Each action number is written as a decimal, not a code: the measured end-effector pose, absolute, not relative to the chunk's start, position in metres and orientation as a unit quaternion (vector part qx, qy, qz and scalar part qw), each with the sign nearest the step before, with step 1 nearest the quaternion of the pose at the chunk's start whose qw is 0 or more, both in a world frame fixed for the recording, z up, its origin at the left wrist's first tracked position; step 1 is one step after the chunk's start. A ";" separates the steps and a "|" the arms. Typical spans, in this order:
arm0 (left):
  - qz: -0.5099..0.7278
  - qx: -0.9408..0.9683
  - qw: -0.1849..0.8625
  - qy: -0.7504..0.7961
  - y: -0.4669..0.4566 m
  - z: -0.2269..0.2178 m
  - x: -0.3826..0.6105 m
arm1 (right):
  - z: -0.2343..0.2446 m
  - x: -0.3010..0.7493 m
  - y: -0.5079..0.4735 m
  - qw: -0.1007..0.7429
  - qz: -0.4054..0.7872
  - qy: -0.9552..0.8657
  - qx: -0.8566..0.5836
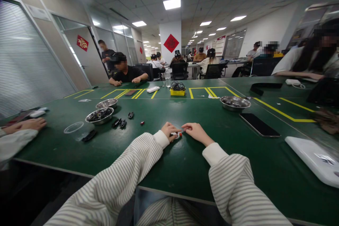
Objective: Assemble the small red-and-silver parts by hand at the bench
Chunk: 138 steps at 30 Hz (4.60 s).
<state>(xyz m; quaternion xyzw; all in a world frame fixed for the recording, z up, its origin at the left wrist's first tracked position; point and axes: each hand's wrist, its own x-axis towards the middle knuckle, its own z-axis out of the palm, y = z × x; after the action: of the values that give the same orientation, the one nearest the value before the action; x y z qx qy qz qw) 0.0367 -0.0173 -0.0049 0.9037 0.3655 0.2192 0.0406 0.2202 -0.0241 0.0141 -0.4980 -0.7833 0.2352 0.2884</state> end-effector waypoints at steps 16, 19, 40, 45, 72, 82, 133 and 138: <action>0.048 0.664 -0.003 0.746 0.013 0.015 -0.035 | 0.011 0.208 -0.033 0.271 0.176 -0.831 -0.454; 0.124 0.791 0.019 0.598 0.004 0.006 -0.008 | 0.011 0.204 -0.036 0.293 0.181 -0.815 -0.467; 0.340 0.837 0.109 0.415 -0.023 -0.003 0.032 | 0.012 0.194 -0.042 0.436 0.286 -0.736 -0.432; 0.336 0.843 0.105 0.406 -0.024 0.000 0.031 | 0.013 0.195 -0.043 0.443 0.306 -0.726 -0.429; 0.121 0.724 -0.052 0.678 0.029 0.014 -0.054 | 0.003 0.198 -0.035 0.374 0.287 -0.739 -0.481; 0.062 0.685 -0.031 0.725 0.033 0.013 -0.066 | 0.006 0.199 -0.036 0.352 0.279 -0.757 -0.475; 0.218 0.852 0.091 0.467 -0.008 -0.002 0.022 | 0.008 0.196 -0.038 0.362 0.224 -0.772 -0.473; 0.263 0.857 0.097 0.432 -0.015 -0.005 0.032 | 0.011 0.196 -0.040 0.391 0.218 -0.769 -0.456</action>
<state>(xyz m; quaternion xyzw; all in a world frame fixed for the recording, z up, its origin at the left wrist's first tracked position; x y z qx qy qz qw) 0.0325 -0.0148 -0.0055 0.8570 0.4323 0.2631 0.0972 0.1955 -0.0402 0.0105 -0.4564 -0.7691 0.2180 0.3907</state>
